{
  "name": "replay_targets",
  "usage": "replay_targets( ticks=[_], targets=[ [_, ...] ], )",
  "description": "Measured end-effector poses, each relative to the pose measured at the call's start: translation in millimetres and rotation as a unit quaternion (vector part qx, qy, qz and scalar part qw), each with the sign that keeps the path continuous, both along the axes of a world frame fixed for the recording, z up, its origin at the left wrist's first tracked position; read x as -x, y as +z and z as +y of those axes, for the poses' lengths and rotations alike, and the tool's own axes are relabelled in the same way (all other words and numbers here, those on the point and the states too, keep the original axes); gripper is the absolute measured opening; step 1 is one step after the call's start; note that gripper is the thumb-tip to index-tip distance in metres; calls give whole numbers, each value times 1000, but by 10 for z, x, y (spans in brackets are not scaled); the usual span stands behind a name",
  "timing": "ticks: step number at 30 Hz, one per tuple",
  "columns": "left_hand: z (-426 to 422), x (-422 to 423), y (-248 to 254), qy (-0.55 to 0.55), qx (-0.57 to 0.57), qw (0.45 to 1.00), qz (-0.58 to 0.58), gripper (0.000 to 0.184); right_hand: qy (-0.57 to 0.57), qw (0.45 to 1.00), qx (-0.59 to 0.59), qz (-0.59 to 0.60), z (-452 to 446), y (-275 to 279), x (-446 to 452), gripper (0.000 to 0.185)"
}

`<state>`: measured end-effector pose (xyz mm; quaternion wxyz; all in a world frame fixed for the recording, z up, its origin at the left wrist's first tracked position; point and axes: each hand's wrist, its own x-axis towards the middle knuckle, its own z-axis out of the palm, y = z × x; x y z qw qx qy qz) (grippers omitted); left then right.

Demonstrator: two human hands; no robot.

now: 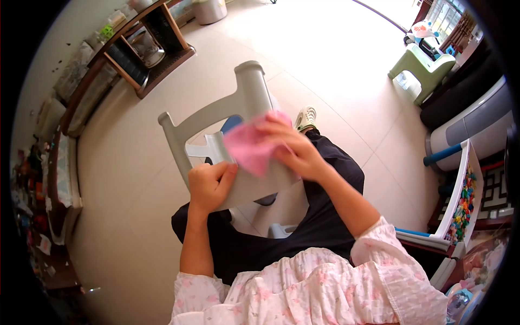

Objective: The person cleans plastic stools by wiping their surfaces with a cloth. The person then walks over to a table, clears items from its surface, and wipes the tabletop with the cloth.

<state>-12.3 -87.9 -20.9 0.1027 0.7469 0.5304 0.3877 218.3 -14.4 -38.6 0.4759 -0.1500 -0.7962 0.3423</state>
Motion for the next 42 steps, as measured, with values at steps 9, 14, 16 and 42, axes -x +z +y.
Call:
replay_targets(
  ticks=[9,14,16,42],
  targets=[
    [-54,-46,6,9,2,1000,15,36,-99,993,-64,2,747,277,426,21],
    [-59,-83,-27,19,-33,999,26,27,-71,993,-67,-74,-199,128,45,30],
    [-59,-99,-42,32,-44,998,-5,19,-85,993,-23,-76,-617,31,-80,33],
    [-291,-303,-418,236,10,889,-393,42,-302,945,-125,35,-549,-456,22,27]
  ],
)
